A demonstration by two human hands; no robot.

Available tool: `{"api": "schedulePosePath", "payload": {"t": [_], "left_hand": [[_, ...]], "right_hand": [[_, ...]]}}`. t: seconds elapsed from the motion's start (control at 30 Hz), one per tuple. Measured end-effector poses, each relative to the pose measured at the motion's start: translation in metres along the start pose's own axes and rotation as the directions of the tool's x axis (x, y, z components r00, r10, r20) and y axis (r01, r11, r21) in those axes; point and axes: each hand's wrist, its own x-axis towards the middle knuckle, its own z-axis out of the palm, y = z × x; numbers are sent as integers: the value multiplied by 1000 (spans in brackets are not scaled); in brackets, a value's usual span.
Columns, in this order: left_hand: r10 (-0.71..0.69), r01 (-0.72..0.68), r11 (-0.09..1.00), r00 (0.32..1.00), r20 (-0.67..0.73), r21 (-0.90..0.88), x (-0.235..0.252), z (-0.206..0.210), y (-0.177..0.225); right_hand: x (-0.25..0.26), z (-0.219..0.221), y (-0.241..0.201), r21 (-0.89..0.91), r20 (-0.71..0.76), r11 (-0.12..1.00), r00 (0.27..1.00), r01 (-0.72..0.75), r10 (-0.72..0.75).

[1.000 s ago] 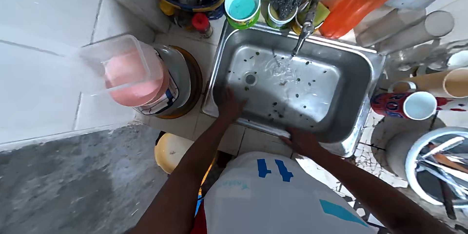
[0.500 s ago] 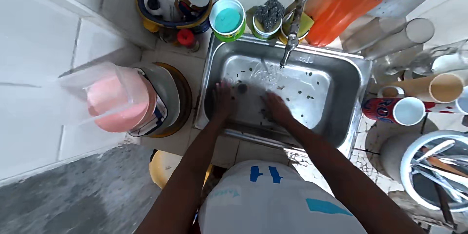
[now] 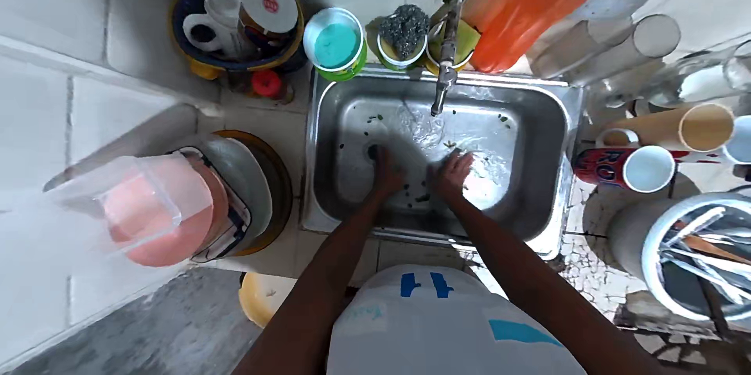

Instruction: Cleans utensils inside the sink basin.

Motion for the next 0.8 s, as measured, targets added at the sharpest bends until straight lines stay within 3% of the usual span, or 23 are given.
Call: {"api": "schedulePosePath", "payload": {"t": [0.07,0.13,0.2,0.23,0.3,0.4,0.47,0.53,0.63,0.8], "left_hand": [[21,-20,998,999,24,-51,-2,-11,13],[92,-90,995,994,-53,41,9,-18,10],[144,-119,974,982,-124,190,21,-33,8],[163,-121,960,974,-154,252,25,-43,8],[182,-120,934,970,-159,336,29,-68,10],[302,-190,879,931,-203,438,56,-80,-21],[272,-169,871,948,-166,462,71,-81,-32],[188,-115,868,977,-105,484,76,-78,-29],[167,-129,881,985,-43,455,67,-61,-17],[149,-241,858,962,229,454,28,-37,-10]], "right_hand": [[-5,-6,-21,-14,190,992,974,128,-123],[-2,-24,-44,-38,373,947,884,320,-284],[14,-34,-46,104,414,860,765,499,-494],[22,-42,-42,182,367,833,750,523,-550],[40,-67,-27,200,211,858,834,474,-510],[67,-111,13,104,-22,966,971,238,-237],[91,-124,45,57,-104,996,993,63,-57],[107,-117,66,31,-134,999,991,-19,23],[112,-75,63,7,-138,999,990,32,-31],[71,-12,-18,-23,-125,970,962,243,-244]]}}
